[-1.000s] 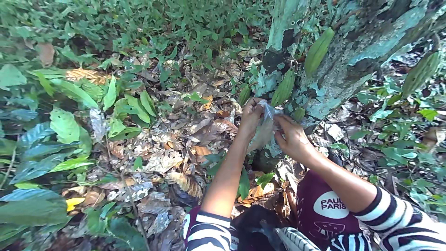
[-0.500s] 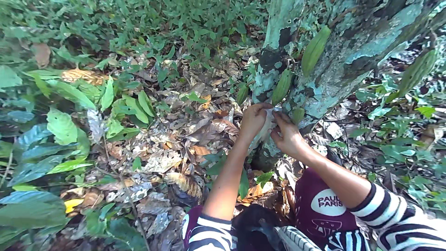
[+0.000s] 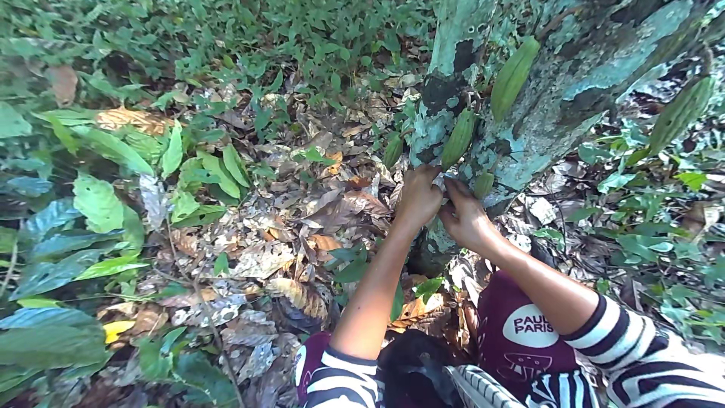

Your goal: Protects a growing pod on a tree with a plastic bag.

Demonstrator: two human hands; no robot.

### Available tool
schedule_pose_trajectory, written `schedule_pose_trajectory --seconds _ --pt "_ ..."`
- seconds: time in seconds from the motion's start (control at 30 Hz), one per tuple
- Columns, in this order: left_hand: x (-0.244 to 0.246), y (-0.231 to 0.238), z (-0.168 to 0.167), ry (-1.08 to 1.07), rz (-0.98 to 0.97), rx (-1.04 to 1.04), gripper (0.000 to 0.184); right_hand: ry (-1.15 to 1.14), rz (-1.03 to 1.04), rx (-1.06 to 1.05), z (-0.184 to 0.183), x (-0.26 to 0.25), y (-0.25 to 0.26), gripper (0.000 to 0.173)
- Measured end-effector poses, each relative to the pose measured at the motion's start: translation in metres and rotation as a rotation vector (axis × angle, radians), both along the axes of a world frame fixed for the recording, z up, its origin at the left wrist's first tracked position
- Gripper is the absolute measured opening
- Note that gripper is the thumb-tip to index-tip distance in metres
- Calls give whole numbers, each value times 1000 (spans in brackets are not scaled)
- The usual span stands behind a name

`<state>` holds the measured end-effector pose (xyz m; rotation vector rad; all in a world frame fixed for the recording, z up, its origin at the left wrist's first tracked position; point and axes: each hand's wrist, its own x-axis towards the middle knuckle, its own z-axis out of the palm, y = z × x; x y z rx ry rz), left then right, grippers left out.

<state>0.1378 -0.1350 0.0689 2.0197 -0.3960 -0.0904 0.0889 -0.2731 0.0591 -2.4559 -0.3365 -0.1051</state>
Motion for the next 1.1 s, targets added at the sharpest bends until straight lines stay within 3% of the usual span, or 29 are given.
schedule_pose_trajectory --seconds 0.27,0.47,0.63,0.8,1.0,1.1 --pt "-4 -6 4 90 39 -51 54 -2 -25 15 0 -1 3 68" --pt "-9 -6 6 346 -2 -465 63 56 -40 96 -2 -1 6 77" --pt "-12 -5 8 417 -12 -649 67 117 -59 183 0 1 11 80" --pt "-13 -9 3 387 1 -701 66 107 -57 188 -1 2 10 80" --pt "-12 -10 -6 300 19 -664 66 67 -94 334 -2 -1 9 62" --pt "-11 -8 -7 264 4 -648 64 87 -76 403 -6 0 7 61"
